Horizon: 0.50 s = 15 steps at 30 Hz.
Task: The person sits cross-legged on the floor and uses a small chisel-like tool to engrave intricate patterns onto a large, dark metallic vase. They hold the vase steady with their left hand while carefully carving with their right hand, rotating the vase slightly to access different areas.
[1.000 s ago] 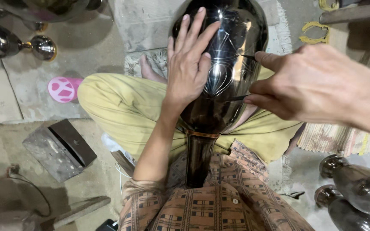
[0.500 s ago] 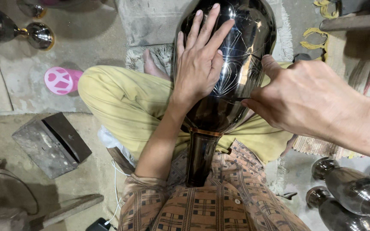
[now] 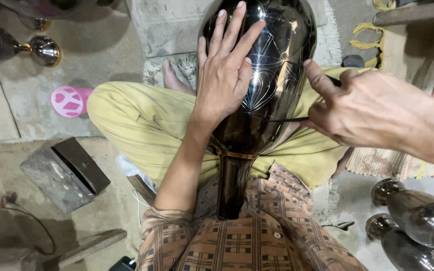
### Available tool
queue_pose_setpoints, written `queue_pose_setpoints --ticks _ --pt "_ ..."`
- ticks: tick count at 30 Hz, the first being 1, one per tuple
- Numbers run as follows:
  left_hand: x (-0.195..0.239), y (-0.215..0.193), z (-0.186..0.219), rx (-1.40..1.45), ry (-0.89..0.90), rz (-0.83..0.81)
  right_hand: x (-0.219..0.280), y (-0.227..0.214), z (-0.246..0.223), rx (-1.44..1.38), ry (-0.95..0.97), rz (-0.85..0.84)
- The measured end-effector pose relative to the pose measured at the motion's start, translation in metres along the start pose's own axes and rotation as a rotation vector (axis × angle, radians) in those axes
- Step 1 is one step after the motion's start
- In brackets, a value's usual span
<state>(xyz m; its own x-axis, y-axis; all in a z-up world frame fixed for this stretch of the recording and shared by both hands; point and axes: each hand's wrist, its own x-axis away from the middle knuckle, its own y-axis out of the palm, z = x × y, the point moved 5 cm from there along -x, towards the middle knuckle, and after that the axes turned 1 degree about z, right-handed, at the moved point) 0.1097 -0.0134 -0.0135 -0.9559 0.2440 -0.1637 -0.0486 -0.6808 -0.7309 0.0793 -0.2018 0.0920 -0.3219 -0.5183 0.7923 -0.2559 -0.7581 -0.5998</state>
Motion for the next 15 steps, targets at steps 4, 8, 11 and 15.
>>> queue_pose_setpoints --ticks 4,8,11,15 --pt "0.0 0.0 0.002 0.017 0.013 0.015 -0.001 0.01 0.005 0.097 -0.025 0.024" --pt "0.0 -0.002 0.002 -0.005 -0.004 0.017 -0.001 -0.011 0.005 -0.211 0.032 0.176" --pt "0.0 -0.004 0.002 0.007 0.003 0.028 0.001 -0.022 0.003 -0.229 0.025 0.134" --pt "-0.001 -0.004 0.002 0.018 -0.013 0.011 0.001 -0.019 -0.001 -0.176 0.015 0.055"
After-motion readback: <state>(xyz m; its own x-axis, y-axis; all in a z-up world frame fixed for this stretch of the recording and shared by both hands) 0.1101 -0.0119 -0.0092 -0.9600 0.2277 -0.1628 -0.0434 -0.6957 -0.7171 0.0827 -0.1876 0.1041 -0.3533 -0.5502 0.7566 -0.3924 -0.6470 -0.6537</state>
